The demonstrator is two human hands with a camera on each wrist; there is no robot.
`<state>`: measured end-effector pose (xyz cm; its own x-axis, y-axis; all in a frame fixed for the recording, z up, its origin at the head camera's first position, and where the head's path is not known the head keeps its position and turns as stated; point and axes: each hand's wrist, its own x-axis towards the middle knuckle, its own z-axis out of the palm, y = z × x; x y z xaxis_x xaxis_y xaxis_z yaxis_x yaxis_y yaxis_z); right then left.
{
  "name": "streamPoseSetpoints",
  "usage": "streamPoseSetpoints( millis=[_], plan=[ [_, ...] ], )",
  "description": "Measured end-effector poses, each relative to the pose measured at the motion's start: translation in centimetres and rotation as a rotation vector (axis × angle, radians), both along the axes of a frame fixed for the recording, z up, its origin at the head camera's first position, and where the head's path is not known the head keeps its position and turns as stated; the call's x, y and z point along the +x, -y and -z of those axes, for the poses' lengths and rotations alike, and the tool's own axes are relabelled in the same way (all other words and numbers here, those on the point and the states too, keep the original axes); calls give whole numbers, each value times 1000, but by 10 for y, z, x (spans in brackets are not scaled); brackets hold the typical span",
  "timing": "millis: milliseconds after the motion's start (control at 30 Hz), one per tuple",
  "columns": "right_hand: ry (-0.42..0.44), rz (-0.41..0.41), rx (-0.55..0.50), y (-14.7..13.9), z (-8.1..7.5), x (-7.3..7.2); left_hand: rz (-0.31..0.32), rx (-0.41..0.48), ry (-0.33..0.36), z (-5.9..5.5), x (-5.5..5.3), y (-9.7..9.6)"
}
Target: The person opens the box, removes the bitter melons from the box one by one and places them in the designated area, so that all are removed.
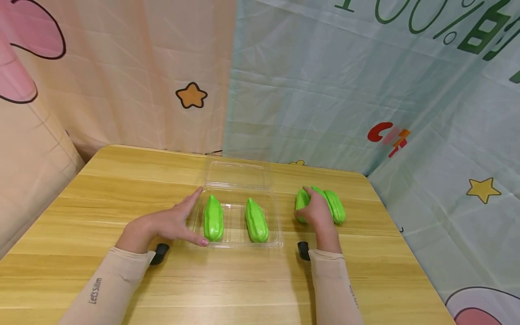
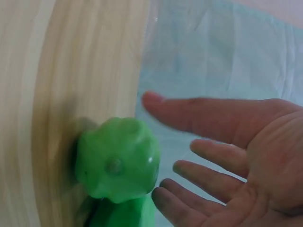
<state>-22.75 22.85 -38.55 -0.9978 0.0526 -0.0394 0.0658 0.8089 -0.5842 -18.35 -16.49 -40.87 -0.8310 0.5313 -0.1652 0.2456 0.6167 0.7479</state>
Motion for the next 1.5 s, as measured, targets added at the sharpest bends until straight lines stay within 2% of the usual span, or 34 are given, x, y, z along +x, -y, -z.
streamPoseSetpoints(
  millis=[267, 467, 733, 967, 1267, 1500],
  plan=[
    [-104, 43, -179, 3, -14, 6, 3, 0, 0, -1, 0, -1],
    [-156, 34, -244, 6, -23, 12, 0, -6, 1, -2, 0, -1],
    [-157, -89, -345, 16, -30, 18, 0, -12, 3, -1, 0, 0],
    [-93, -215, -467, 35, -27, 24, 0, -16, 11, 0, 0, 1],
    [-33, -346, -374, 67, -22, 33, -4, -1, 20, 1, -1, 1],
    [-5, -383, -283, 77, -19, 41, -2, -1, 13, 1, -1, 1]
  ],
)
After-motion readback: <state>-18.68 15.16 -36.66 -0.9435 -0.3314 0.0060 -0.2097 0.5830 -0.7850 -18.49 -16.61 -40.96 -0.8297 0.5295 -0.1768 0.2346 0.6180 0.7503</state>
